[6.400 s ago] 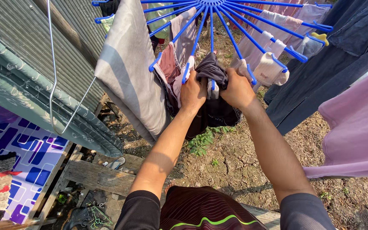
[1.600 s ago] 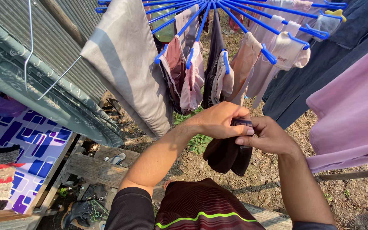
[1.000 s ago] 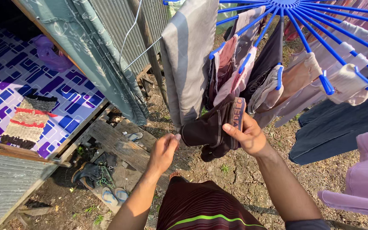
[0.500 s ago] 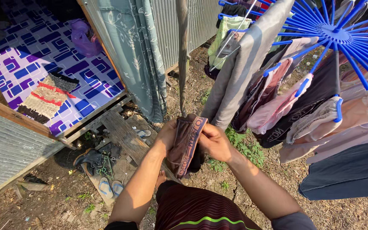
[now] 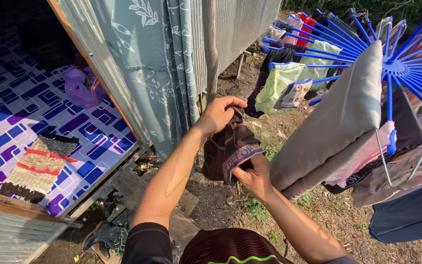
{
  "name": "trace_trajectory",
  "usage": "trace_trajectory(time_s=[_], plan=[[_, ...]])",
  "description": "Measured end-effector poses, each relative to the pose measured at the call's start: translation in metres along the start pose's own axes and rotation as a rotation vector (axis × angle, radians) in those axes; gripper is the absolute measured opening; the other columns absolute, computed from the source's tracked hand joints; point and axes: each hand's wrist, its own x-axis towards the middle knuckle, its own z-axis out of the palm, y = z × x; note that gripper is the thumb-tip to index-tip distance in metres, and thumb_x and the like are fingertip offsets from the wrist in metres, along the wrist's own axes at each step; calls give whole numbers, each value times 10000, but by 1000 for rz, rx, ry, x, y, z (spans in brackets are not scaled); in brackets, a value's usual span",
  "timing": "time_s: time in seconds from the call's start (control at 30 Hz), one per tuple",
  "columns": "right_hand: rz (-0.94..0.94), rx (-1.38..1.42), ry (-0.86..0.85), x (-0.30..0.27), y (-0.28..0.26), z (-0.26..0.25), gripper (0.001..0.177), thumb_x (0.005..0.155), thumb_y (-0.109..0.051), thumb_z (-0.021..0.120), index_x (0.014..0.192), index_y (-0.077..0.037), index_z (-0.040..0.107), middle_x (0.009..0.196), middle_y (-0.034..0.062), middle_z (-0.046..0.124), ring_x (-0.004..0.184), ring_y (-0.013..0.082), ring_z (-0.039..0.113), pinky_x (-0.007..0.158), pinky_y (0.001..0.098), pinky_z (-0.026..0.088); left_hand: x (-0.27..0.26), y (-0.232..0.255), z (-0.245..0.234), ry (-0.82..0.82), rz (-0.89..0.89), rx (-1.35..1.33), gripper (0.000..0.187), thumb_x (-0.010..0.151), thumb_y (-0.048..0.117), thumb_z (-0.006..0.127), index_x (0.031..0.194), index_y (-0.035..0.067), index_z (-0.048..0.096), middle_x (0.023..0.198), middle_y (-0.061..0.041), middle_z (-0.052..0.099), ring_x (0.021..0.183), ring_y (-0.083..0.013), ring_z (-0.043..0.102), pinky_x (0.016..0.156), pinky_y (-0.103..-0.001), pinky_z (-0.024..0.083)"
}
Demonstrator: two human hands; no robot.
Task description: The person takes various small clothing items and underwear from a laundry basket, places some on plastic hangers, and hangs others on a circular laundry drying rack outdoors.
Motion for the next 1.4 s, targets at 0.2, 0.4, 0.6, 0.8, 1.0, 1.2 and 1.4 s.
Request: trace_trajectory(time_s=[0.2, 0.4, 0.6, 0.8, 1.0, 1.2, 1.4], plan=[[-372, -427, -78, 14, 12, 16, 244, 839, -27, 778, 1078, -78, 776, 973, 83, 749, 830, 249, 722, 710, 371, 547, 65, 16, -12, 132, 212, 188, 214, 976, 105, 645, 1175, 72, 716, 1087, -43, 754, 1022, -136, 703, 914, -300, 540], [-531, -776, -81, -6, 47, 10, 276, 799, -60, 722, 1065, -127, 748, 1005, 107, 737, 946, 329, 703, 841, 465, 542, 92, 29, -5, -167, 333, -68, 178, 1021, 49, 629, 1170, 64, 725, 1049, -15, 754, 991, -83, 676, 910, -268, 540], [-377, -1010, -272, -2, 46, 16, 292, 763, -80, 717, 1052, -109, 745, 880, 112, 716, 783, 318, 694, 695, 482, 544, 115, 51, 21, -437, 392, -439, 175, 1064, -4, 581, 1186, 38, 698, 1119, -4, 714, 1060, -74, 655, 971, -247, 533], [-394, -892, -12, 30, -27, 33, 304, 843, -56, 710, 1145, -89, 732, 887, 114, 700, 740, 296, 690, 641, 419, 558, 149, 72, 51, -591, 403, -402, 167, 1065, 0, 587, 1173, 29, 712, 1096, -13, 731, 1036, -83, 674, 963, -259, 549], [-365, -965, 210, 56, -55, 41, 377, 846, -28, 726, 1220, -76, 716, 899, 114, 708, 729, 285, 682, 643, 405, 535, 192, 76, 79, -774, 441, -371, 167, 1031, -13, 594, 1152, 33, 701, 1104, -5, 722, 1053, -76, 661, 981, -260, 534], [-247, -1052, 367, 79, -52, 48, 304, 906, -54, 753, 1208, -82, 732, 830, 77, 688, 707, 245, 683, 641, 391, 527, 227, 68, 111, -891, 459, -276, 163, 1014, -24, 604, 1122, 21, 717, 1069, -16, 717, 1034, -92, 653, 963, -264, 528], [-218, -1172, 585, 111, -49, 26, 406, 916, -159, 757, 1241, 40, 617, 1036, 224, 686, 889, 381, 677, 777, 436, 532, 266, 62, 157, -702, 515, -33, 135, 945, 71, 662, 1055, 73, 741, 1001, -42, 765, 947, -158, 711, 863, -310, 555]])
